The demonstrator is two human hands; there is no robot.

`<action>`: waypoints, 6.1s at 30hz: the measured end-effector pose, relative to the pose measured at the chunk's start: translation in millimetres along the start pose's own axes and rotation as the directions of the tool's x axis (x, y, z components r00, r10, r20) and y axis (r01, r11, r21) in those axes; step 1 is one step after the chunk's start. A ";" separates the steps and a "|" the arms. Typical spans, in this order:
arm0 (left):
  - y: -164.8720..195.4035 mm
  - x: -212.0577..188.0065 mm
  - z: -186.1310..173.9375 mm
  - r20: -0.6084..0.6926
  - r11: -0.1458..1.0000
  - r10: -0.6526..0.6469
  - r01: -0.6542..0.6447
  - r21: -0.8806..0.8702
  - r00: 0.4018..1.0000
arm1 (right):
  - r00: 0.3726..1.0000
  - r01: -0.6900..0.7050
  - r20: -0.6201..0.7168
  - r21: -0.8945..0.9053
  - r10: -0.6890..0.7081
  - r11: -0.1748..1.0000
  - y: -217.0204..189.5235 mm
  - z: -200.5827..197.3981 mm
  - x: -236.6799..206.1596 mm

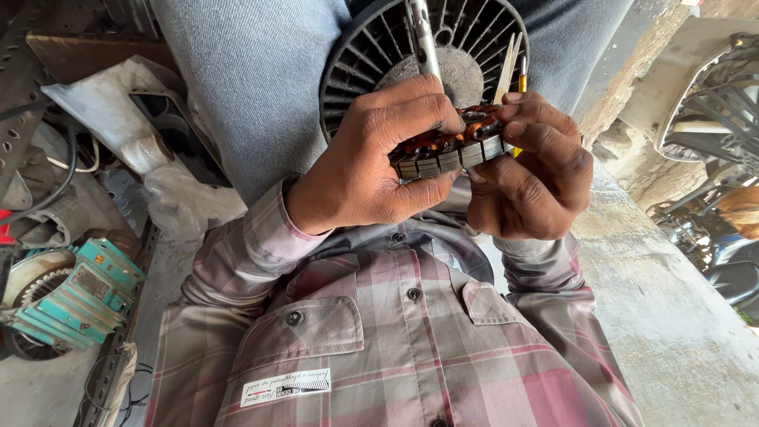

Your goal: The person repairs a motor rotor by adjusting copper windings and securing them with a screwdriver and pliers. They manipulate the windings and use tools to tighten connections while seated on the floor.

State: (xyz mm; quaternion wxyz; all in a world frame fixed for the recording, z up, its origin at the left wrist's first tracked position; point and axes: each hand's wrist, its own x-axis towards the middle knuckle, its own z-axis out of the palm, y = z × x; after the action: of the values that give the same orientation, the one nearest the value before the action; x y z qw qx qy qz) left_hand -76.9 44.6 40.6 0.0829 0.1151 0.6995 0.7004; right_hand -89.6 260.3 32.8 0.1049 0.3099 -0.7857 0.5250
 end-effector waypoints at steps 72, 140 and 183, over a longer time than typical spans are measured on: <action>60.7 -107.5 -40.6 -0.328 0.828 0.194 0.026 0.560 0.924 | 0.907 -0.257 0.287 -0.206 0.310 0.944 -72.0 62.7 -47.8; 14.6 -14.2 13.0 -0.148 0.984 0.055 -0.028 0.178 0.987 | 0.989 0.139 0.074 -0.127 -0.131 0.982 -24.5 -19.0 16.0; -3.6 -10.4 -0.7 0.002 0.996 0.078 -0.078 -0.044 0.997 | 0.935 0.140 0.353 -0.257 -0.042 0.956 -37.1 -27.6 30.7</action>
State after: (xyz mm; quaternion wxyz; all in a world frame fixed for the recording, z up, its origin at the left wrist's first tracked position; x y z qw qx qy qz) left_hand -67.3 41.0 36.6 0.0594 0.1419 0.6788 0.7180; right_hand -96.1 263.8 87.9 0.0331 0.4152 -0.8424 0.3418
